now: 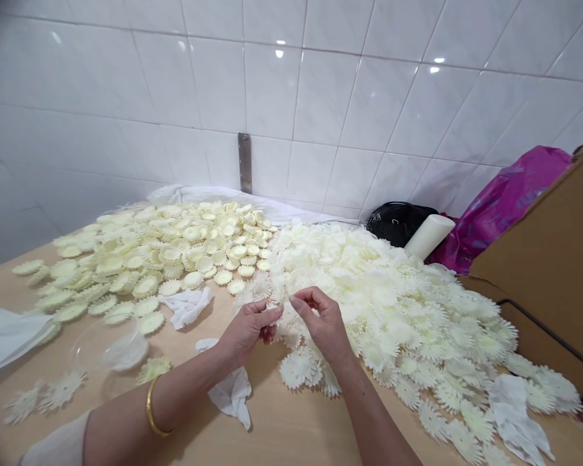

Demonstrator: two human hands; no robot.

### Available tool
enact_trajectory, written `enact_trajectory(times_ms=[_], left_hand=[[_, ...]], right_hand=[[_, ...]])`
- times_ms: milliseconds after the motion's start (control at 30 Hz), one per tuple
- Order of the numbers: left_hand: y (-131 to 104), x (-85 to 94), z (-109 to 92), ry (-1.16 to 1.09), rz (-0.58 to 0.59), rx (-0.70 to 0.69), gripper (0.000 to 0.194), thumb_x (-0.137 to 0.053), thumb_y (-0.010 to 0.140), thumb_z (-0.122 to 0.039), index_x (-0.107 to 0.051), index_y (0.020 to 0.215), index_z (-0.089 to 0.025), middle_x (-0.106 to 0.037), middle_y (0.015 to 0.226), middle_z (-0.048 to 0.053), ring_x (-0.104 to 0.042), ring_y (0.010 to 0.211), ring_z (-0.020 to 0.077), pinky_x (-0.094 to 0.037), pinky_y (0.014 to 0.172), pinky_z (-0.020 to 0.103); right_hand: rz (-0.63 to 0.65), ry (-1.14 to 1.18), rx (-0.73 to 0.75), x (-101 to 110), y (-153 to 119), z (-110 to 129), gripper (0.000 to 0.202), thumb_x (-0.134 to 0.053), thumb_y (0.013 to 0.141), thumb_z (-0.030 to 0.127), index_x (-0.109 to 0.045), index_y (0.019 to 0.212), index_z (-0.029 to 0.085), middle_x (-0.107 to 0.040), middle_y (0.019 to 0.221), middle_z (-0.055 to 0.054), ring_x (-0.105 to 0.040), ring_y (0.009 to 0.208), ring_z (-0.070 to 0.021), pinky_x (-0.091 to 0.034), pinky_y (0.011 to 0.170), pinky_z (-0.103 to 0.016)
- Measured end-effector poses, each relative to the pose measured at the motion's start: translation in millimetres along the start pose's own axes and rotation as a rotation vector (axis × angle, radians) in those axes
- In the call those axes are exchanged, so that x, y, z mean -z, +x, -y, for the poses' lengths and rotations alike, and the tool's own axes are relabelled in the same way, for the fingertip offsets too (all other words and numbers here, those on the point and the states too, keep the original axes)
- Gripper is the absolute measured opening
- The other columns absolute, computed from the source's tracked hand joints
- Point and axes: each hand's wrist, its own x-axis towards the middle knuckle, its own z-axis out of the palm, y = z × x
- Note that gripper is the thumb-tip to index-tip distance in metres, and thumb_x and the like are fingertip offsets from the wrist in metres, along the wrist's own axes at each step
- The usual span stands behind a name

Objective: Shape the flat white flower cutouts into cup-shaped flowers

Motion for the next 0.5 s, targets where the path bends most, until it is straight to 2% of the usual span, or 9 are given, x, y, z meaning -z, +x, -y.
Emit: enact_trajectory(times_ms=[133,267,400,500], left_hand=[[0.9,-0.7,-1.1,-0.068,0.003,0.031,0.035,-0.066,0.059,-0.044,-0.045,0.056,-0.016,-0.044,0.039,-0.004,-0.037,0.036,0.0059,-0.025,0.041,0.021],[0.7,-3.3,-6.2,-0.163,0.106,0.106,0.042,-0.056,0.064,-0.054,-0.048,0.058,-0.014,-0.048,0.044,-0.001,-0.043,0.039,0.0072,-0.028,0.043,0.021],[0.9,-1.4,-10.6,-0.141,0.169,0.161,0.044,-0.054,0.065,-0.056,-0.053,0.064,-0.012,-0.054,0.053,0.002,-0.049,0.046,0.0095,-0.035,0.048,0.022],[0.8,0.8,-11.1,-0.041,0.118,0.12,0.036,-0.062,0.062,-0.047,-0.053,0.064,-0.012,-0.056,0.056,0.003,-0.05,0.047,0.01,-0.036,0.048,0.023]], right_hand=[[0.18,0.196,-0.03,-9.1,-4.1,3.9,0.019,-0.059,0.073,0.036,-0.054,0.074,0.018,-0.058,0.071,-0.001,-0.055,0.068,-0.0159,-0.044,0.068,-0.03],[0.287,0.3,-0.102,-14.5,-6.0,2.8,0.02,-0.057,0.075,0.037,-0.049,0.074,0.02,-0.056,0.057,0.002,-0.055,0.054,-0.0154,-0.046,0.061,-0.032],[0.169,0.117,-0.052,-13.4,-4.8,-3.9,0.017,-0.058,0.073,0.034,-0.051,0.072,0.019,-0.055,0.06,0.001,-0.053,0.058,-0.0145,-0.043,0.061,-0.029],[0.063,-0.059,0.024,-12.3,-4.0,-7.2,0.016,-0.056,0.075,0.032,-0.052,0.067,0.018,-0.054,0.064,0.0,-0.049,0.063,-0.0144,-0.04,0.063,-0.028]])
